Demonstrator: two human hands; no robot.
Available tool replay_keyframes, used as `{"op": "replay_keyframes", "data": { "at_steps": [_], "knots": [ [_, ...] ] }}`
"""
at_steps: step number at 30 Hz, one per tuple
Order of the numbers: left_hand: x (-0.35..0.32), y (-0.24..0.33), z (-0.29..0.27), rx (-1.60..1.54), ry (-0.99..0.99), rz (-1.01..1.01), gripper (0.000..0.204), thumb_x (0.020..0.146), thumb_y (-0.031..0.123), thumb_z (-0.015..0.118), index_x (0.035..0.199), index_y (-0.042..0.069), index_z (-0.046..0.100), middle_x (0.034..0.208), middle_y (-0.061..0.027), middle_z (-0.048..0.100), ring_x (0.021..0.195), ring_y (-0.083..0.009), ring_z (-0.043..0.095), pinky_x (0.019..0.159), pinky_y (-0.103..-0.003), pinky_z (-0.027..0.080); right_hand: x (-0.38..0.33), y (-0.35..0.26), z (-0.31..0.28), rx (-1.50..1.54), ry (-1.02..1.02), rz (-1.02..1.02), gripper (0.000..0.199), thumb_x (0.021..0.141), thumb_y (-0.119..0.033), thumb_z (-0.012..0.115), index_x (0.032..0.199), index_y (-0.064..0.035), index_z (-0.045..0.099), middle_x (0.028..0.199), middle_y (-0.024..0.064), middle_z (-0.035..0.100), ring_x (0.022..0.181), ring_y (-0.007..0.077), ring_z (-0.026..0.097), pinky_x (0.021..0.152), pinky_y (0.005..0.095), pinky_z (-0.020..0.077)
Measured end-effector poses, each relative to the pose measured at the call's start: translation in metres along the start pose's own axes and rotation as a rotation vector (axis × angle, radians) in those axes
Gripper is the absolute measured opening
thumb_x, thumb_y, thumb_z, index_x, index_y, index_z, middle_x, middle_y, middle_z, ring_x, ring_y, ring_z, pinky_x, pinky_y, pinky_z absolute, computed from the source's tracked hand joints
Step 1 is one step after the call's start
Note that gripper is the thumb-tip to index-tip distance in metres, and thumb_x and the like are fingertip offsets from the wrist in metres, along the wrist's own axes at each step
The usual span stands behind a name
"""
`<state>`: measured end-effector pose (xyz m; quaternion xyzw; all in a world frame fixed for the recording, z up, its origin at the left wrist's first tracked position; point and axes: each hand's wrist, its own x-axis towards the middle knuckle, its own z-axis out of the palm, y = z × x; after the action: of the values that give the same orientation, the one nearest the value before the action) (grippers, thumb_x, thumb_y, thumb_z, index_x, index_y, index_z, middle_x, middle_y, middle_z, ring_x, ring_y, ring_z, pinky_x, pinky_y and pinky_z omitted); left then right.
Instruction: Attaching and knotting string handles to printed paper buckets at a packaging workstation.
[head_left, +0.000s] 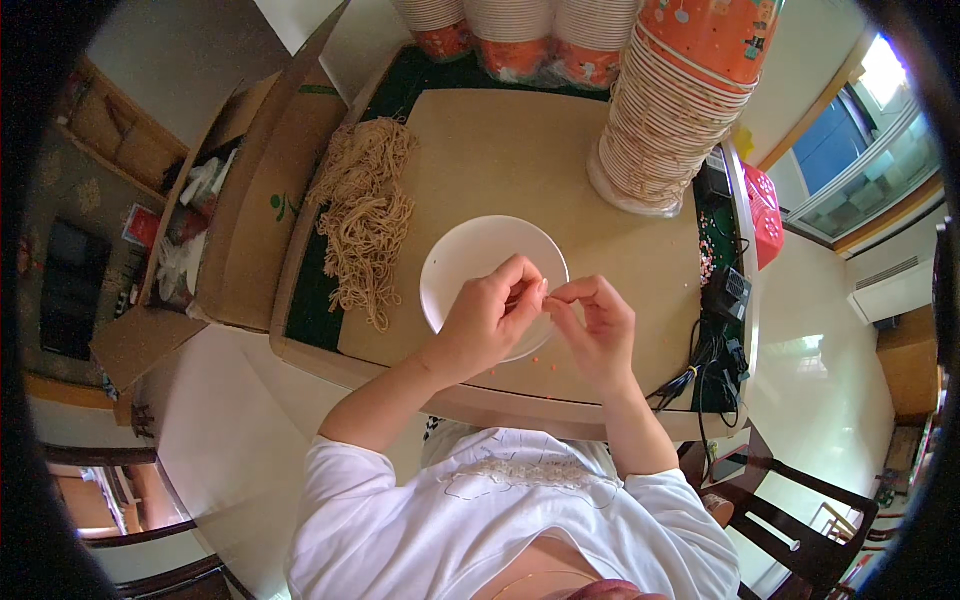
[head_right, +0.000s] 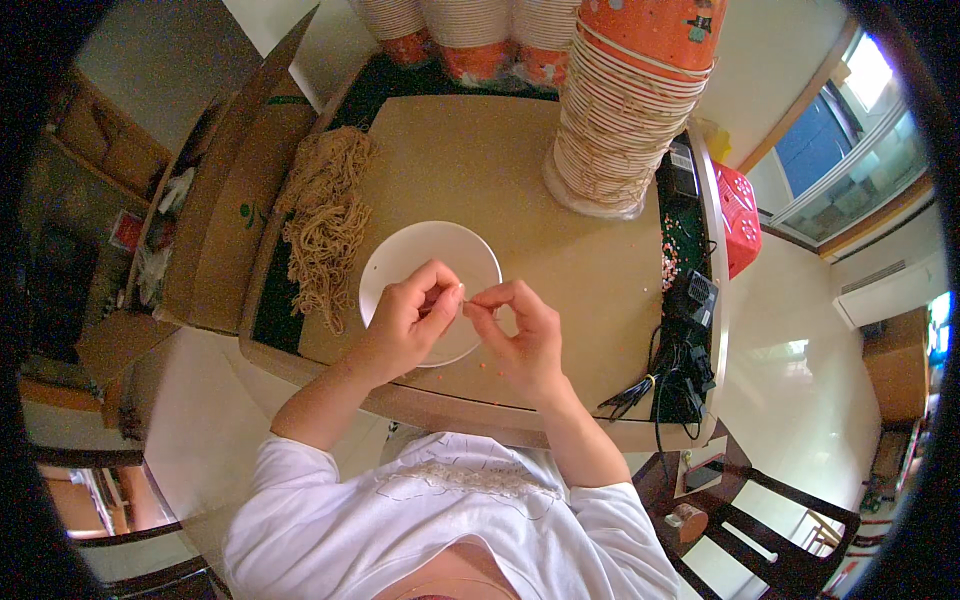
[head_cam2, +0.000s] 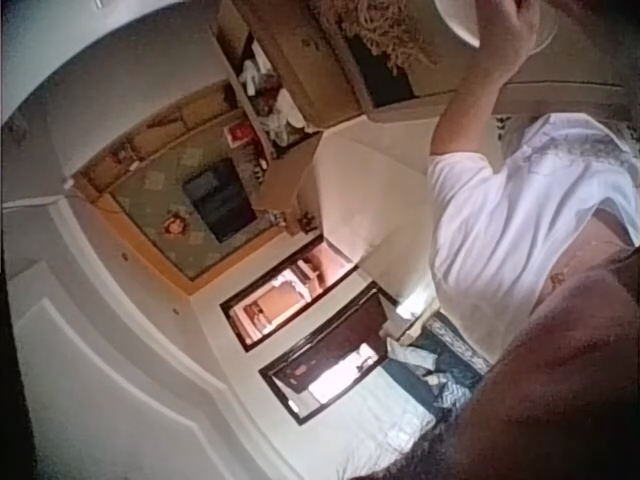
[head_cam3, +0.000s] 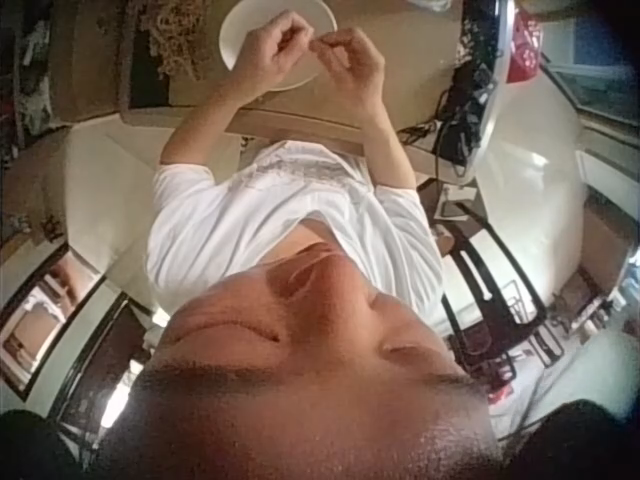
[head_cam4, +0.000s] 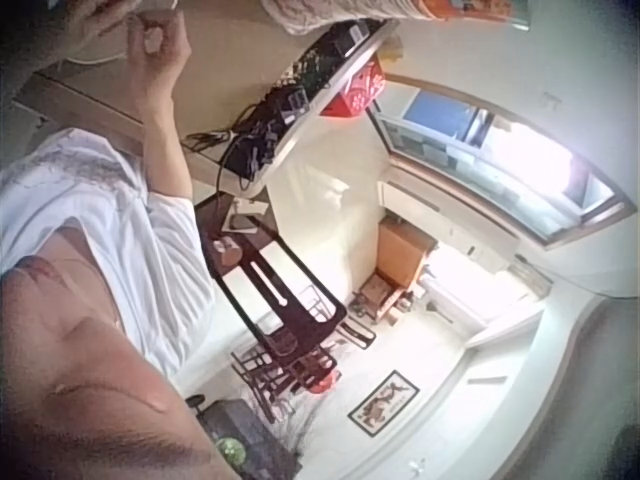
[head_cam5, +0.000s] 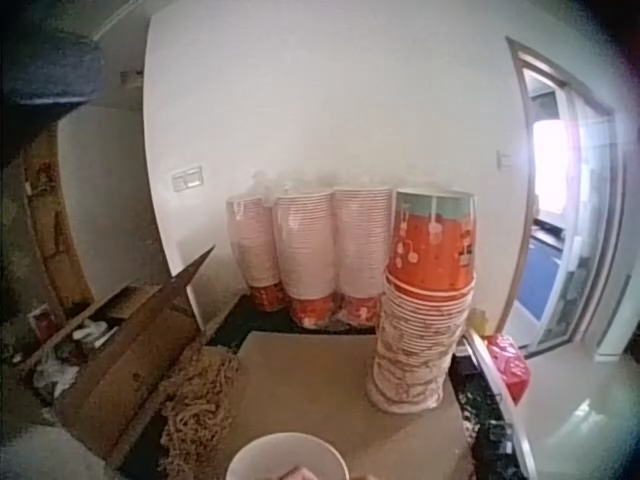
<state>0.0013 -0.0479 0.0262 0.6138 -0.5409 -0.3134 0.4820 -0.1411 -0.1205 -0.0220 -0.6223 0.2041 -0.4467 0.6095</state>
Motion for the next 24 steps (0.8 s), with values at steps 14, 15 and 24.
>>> {"op": "replay_keyframes", "data": {
  "at_steps": [14,15,24],
  "knots": [
    [-0.003,-0.004,-0.011,-0.188,0.008,-0.086,0.016,0.098,0.015,0.049,0.086,0.004,0.049,0.063,0.0013,0.049,0.055,-0.0044,0.044,0.05,-0.022,0.035,0.003,0.004,-0.002,-0.247,-0.087,-0.02,0.011,0.08,0.001,0.07,0.089,-0.001,0.064,0.08,0.0048,0.065,0.074,0.0109,0.058,0.069,0.0251,0.0471],
    [-0.003,-0.006,-0.013,-0.223,0.028,-0.036,0.018,0.099,0.017,0.048,0.086,0.005,0.049,0.064,0.0022,0.047,0.055,-0.0041,0.042,0.05,-0.021,0.033,0.004,0.004,-0.002,-0.289,-0.106,-0.038,0.011,0.08,0.001,0.07,0.089,-0.0014,0.064,0.081,0.0054,0.065,0.074,0.0125,0.059,0.069,0.0259,0.0478],
    [-0.008,-0.005,-0.025,-0.478,0.167,0.079,0.022,0.102,0.019,0.041,0.082,0.009,0.043,0.065,0.0036,0.041,0.053,-0.0038,0.035,0.048,-0.019,0.028,0.001,-0.001,-0.004,-0.397,-0.154,-0.1,0.008,0.08,0.002,0.066,0.087,-0.0016,0.063,0.083,0.0089,0.065,0.078,0.023,0.063,0.068,0.0315,0.0516]
  ]
}}
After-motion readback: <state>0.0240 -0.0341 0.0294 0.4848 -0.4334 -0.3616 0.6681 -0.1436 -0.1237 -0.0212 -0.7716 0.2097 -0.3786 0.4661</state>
